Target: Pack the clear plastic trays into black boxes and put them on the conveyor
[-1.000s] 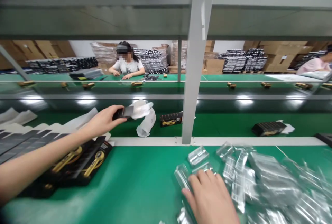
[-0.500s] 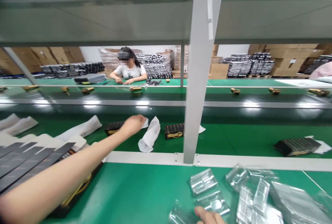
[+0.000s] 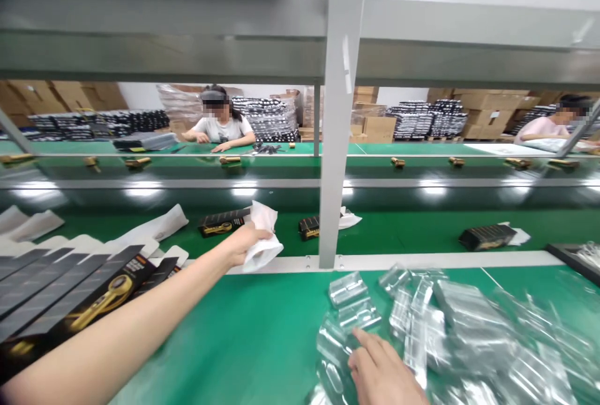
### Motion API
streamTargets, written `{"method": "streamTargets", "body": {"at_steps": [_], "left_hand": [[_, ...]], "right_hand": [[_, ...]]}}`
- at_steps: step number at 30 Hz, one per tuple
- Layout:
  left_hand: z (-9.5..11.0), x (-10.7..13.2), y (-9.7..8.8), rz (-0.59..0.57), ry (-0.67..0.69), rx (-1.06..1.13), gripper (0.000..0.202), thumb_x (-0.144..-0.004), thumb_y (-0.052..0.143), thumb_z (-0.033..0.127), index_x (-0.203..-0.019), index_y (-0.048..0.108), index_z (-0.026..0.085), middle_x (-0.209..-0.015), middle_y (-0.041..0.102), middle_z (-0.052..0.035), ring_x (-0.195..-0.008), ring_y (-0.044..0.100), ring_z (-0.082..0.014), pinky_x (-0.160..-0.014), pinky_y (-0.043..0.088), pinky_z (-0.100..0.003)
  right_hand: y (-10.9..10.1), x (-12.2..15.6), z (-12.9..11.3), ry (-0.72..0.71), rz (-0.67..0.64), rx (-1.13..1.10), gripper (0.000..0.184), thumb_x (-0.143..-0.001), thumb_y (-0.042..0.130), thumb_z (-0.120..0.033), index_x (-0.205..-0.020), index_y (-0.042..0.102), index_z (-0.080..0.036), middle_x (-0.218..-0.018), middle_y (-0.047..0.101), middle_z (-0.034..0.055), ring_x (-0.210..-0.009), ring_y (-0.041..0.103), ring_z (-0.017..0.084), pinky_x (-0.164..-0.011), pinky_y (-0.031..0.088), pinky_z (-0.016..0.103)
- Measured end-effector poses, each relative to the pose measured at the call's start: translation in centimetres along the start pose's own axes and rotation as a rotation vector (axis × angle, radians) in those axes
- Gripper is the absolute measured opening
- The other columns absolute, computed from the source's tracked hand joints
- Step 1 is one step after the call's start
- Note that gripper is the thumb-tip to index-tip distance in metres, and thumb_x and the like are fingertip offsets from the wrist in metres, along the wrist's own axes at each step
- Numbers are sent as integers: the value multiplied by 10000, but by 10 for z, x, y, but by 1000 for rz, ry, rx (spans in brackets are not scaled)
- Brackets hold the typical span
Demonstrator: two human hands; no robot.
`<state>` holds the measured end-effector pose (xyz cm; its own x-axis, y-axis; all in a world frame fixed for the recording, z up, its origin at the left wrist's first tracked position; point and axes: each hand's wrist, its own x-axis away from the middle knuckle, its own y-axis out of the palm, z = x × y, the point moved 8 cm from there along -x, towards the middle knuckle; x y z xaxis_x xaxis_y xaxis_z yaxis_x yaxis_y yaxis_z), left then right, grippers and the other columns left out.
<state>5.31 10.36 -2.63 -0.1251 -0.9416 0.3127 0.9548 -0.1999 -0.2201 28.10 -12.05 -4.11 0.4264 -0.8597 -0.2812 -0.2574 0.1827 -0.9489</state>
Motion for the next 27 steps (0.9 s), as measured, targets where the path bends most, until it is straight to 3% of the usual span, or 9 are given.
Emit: {"method": "streamTargets", "body": {"at_steps": [5,8,12,14,16,18,21,24,27], "left_hand": [[-18,77,-8,-41,-95,349,284,-852,525,435,-856,518,152,-576,504,50,-482,522,-100,-499,465,-240],[-33,119,0,-129,-138,503,361,-844,474,520,-934,517,173,-707,602,-10,-651,623,-167,-615,515,-300],[-54,163,10,-222,-145,584,323,-836,546,382,-1052,490,149,-842,637,-61,-721,630,-190,-641,509,-317],[-60,177,15,-210,-89,595,312,-812,594,295,-1062,480,146,-822,620,-34,-719,608,-158,-669,493,-281],[-61,186,24,-181,-8,591,340,-801,599,248,-1096,465,148,-877,615,-36,-793,599,-157,-735,481,-273],[-61,192,35,-134,61,559,420,-783,584,199,-1169,424,165,-1007,607,-62,-904,592,-184,-796,470,-291],[-61,201,49,-89,113,489,588,-740,566,138,-1277,336,210,-1208,540,-93,-1081,541,-223,-905,433,-328],[-58,214,56,-146,170,511,735,-671,608,124,-1318,277,235,-1315,466,-109,-1207,461,-246,-966,400,-340],[-52,228,57,-230,224,699,814,-610,610,112,-1315,242,291,-1398,387,-75,-1281,393,-243,-969,403,-341]], "right_hand": [[-16,4,-1,162,100,-14,147,-864,464,-170,-788,582,-215,-1050,634,101,-1058,585,258,-830,519,392],[-20,4,7,251,71,-76,153,-862,510,-263,-749,607,-231,-1100,616,92,-1036,585,279,-852,486,457],[-45,2,11,428,42,-253,215,-872,509,-370,-747,641,-255,-1119,622,62,-1077,556,275,-860,470,411],[-65,-3,-3,513,156,-304,232,-878,488,-425,-811,636,-260,-1127,620,60,-1073,548,276,-816,480,386],[-75,-12,-34,530,274,-361,231,-882,482,-433,-965,613,-262,-1111,626,59,-1005,574,258,-771,490,362],[-67,-27,-76,433,295,-448,298,-878,501,-365,-1153,550,-261,-1103,629,53,-954,595,230,-730,506,326],[-46,-43,-125,263,311,-424,380,-872,495,-241,-1252,503,-237,-1128,612,61,-997,581,216,-816,501,323],[-38,-40,-135,229,416,-318,380,-878,492,-222,-1258,510,-223,-1123,600,85,-1019,569,231,-850,496,345],[-37,-32,-134,209,486,-241,383,-879,520,-254,-1259,500,-204,-1097,606,103,-990,581,242,-814,515,354]]}}
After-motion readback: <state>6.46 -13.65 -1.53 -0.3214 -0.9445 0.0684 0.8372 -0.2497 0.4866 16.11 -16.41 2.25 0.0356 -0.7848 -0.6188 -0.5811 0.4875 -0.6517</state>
